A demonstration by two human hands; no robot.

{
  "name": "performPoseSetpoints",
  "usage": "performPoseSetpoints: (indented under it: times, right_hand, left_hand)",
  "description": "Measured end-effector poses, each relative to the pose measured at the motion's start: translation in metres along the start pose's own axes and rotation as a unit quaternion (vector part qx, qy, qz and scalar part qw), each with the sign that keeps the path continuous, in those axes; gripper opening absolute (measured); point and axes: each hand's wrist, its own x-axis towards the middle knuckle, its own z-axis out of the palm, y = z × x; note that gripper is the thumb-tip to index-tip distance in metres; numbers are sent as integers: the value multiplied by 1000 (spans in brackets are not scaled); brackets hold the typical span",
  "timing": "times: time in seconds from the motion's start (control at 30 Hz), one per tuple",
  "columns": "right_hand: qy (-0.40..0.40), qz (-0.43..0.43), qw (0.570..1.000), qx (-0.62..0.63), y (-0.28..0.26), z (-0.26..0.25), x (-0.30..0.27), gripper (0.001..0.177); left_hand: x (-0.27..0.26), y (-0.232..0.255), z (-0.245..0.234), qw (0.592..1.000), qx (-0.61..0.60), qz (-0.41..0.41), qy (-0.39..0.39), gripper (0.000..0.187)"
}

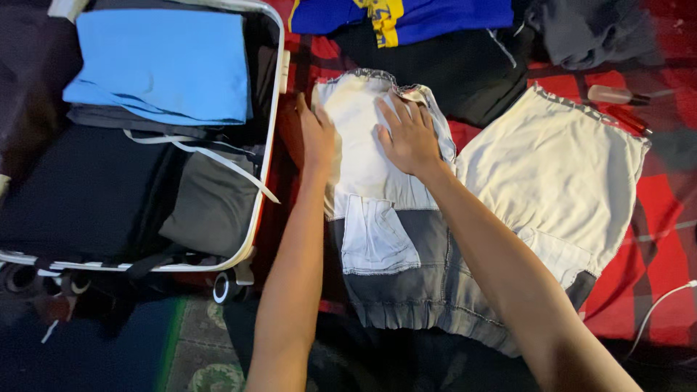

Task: The person folds a shirt and a pair of pants on a bed and places them into an open suitcase.

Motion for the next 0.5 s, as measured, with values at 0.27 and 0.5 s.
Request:
performPoseSetpoints:
  times: [0.27,0.5]
  right_hand:
    - [-19,0,1000,11,-5,-7,2,57]
    - [-17,3,1000,13,-7,-8,2,55]
  left_hand:
    - [42,-5,-13,990,142,16,11,20]
    - [15,16,-1,963,239,102,67,52]
